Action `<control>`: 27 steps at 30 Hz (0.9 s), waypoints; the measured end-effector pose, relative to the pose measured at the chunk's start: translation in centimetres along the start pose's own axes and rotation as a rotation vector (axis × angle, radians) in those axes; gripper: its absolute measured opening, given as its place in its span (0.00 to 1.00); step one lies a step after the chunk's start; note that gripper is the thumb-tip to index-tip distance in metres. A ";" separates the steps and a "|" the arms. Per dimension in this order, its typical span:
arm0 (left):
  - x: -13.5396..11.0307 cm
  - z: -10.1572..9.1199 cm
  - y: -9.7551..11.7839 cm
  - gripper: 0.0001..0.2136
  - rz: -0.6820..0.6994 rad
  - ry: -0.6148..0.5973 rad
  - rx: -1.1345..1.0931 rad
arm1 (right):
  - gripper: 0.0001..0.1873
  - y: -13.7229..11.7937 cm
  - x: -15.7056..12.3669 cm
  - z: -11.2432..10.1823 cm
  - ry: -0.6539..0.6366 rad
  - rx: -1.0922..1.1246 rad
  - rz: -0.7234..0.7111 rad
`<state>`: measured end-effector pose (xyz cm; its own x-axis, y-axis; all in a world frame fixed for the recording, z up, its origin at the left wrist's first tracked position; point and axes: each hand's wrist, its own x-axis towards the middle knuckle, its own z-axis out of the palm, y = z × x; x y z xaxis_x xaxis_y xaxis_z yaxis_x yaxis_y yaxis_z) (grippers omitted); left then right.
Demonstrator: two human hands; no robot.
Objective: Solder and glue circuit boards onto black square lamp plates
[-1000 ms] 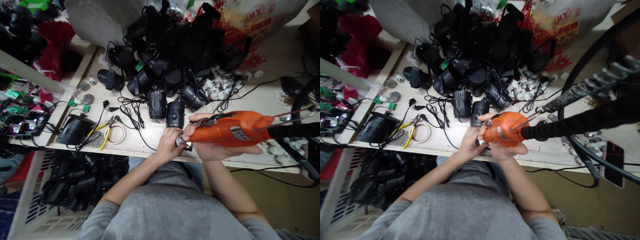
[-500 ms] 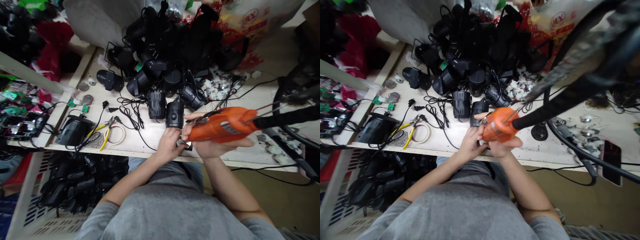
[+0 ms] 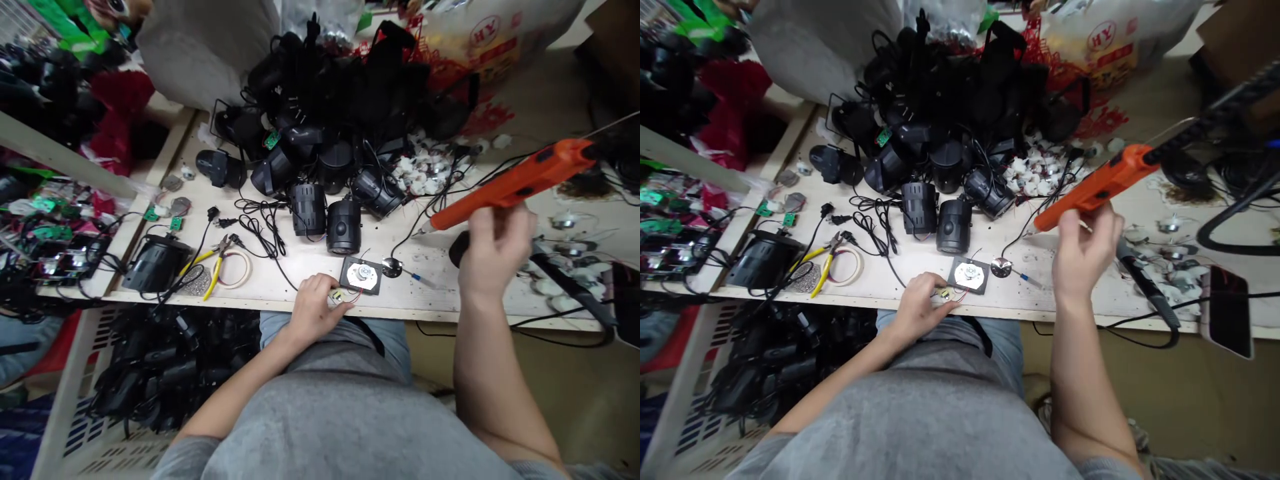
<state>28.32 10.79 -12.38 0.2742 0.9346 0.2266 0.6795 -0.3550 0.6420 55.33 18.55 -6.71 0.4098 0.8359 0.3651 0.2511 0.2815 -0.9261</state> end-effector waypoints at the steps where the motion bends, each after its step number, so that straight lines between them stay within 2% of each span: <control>1: -0.1 0.2 0.0 0.16 0.002 0.002 0.006 | 0.25 -0.2 -1.2 -0.2 0.094 -0.089 -0.047; 2: 0.0 0.3 0.0 0.15 0.010 0.003 0.010 | 0.27 -0.4 -2.6 -0.1 0.131 -0.247 -0.108; 3: 0.0 0.4 0.0 0.15 0.024 0.004 0.014 | 0.23 -0.7 -4.1 0.2 0.051 -0.348 -0.168; 4: 0.1 0.5 -0.1 0.15 0.040 0.002 0.019 | 0.19 -0.9 -5.4 0.7 -0.157 -0.398 -0.217; 5: 0.1 0.5 -0.1 0.15 0.054 -0.001 0.020 | 0.16 -1.0 -6.6 1.3 -0.270 -0.405 -0.228; 7: 0.3 0.6 -0.4 0.15 0.067 -0.005 0.014 | 0.16 -1.0 -8.1 2.7 -0.508 -0.440 -0.239; 10: 0.4 0.5 -0.6 0.17 0.032 0.012 -0.016 | 0.18 -0.6 -8.3 4.1 -0.693 -0.569 -0.250; 15: 0.7 0.8 -0.4 0.32 0.010 -0.018 -0.054 | 0.14 -0.2 -7.4 4.4 -0.750 -0.685 -0.315; 19: 0.9 1.2 -0.4 0.30 0.038 -0.032 0.007 | 0.13 -0.1 -7.4 4.2 -0.739 -0.673 -0.320; 27: 0.8 1.4 -0.6 0.28 0.140 0.034 0.110 | 0.09 0.2 -6.8 4.0 -0.752 -0.619 -0.315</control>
<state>29.09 11.76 -13.64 0.3495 0.8755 0.3337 0.7075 -0.4801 0.5185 49.14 14.83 -9.73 -0.3558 0.9053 0.2320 0.7486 0.4247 -0.5091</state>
